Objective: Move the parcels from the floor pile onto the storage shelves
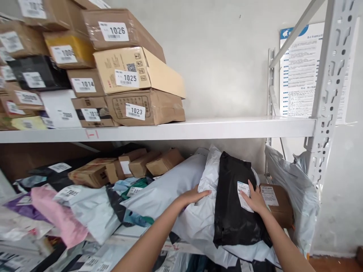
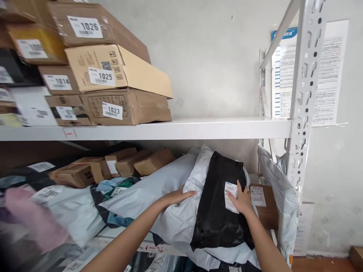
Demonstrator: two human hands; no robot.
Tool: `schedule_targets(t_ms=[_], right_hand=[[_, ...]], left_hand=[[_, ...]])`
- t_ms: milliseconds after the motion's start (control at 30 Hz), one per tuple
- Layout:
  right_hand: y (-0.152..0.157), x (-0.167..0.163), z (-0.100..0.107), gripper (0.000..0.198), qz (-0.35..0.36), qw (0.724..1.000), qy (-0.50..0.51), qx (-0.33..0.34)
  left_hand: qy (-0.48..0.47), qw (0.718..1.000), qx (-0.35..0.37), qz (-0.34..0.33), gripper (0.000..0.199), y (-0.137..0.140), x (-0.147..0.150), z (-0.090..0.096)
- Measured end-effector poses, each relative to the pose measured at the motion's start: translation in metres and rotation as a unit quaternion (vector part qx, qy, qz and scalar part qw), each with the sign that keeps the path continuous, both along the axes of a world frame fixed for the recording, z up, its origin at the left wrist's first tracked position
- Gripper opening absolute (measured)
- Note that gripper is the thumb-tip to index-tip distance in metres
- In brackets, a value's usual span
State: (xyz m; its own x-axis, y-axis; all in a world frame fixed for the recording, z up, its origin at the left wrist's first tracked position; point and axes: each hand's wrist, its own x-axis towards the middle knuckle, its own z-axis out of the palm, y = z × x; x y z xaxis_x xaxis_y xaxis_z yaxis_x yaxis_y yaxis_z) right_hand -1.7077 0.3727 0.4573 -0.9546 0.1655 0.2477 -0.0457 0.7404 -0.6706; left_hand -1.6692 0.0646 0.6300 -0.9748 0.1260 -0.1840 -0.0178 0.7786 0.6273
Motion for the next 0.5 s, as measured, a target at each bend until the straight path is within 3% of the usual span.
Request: schedule_targets(t_ms=[100, 200, 300, 500], right_hand=[[-0.009, 0.003, -0.006, 0.097, -0.013, 1.0, 0.023, -0.015], [-0.021, 0.006, -0.015, 0.097, -0.015, 0.997, 0.044, -0.06], [-0.04, 0.009, -0.026, 0.1, -0.001, 0.992, 0.035, -0.118], [-0.06, 0.0, -0.032, 0.114, -0.021, 0.98, 0.044, -0.191]], left_hand=[[0.005, 0.998, 0.055, -0.013, 0.099, 0.001, 0.0, -0.003], [0.022, 0.997, 0.07, 0.004, 0.105, -0.002, 0.008, 0.009], [0.056, 0.997, 0.054, 0.006, 0.104, -0.004, 0.018, 0.027], [0.084, 0.996, -0.033, -0.005, 0.081, 0.007, 0.016, 0.058]])
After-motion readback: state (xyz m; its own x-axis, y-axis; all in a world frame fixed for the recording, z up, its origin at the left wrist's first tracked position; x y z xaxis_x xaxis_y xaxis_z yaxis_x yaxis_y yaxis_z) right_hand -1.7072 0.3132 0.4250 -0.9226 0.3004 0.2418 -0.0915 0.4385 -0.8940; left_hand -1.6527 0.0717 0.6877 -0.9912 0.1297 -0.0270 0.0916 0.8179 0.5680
